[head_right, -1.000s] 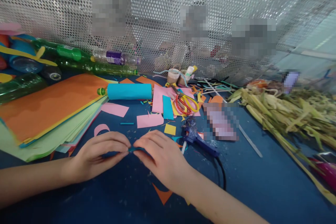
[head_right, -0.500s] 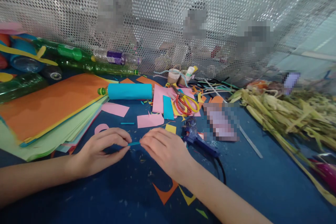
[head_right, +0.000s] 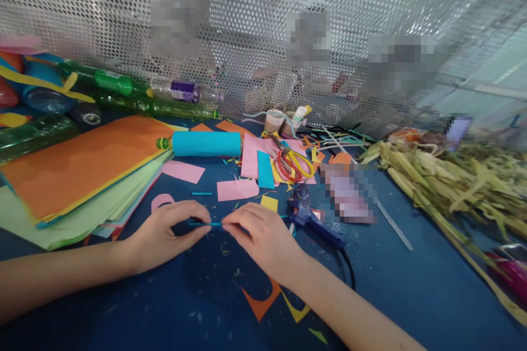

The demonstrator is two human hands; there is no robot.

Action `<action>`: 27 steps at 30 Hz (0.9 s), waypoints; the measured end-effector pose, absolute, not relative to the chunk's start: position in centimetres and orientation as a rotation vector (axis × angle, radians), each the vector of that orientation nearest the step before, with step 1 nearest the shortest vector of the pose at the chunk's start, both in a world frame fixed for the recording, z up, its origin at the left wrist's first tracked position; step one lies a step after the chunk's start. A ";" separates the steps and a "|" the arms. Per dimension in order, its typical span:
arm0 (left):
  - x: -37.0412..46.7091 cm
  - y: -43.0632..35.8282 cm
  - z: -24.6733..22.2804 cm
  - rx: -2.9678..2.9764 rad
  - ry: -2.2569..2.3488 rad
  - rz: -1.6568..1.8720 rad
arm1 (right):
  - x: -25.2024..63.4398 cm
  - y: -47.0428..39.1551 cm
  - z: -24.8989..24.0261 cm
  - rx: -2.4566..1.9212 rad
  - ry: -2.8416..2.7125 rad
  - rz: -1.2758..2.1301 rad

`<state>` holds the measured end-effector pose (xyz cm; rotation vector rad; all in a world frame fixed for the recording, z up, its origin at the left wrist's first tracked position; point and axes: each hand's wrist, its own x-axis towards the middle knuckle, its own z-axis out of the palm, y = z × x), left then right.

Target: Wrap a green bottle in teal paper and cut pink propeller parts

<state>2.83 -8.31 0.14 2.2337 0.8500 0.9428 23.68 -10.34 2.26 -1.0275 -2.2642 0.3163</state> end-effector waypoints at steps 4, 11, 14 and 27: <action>2.9 -8.2 0.3 2.186 0.877 0.855 | 23.5 -10.4 2.1 -1.131 -2.203 0.411; 2.8 -7.9 0.3 2.039 0.931 0.722 | 23.5 -10.1 2.0 -1.299 -2.064 0.615; 2.8 -7.7 0.1 2.020 0.931 0.716 | 23.2 -10.1 2.0 -1.298 -2.066 0.629; 3.1 -6.8 -1.1 1.668 0.790 0.859 | 31.2 -0.9 3.6 -2.185 -2.183 -0.153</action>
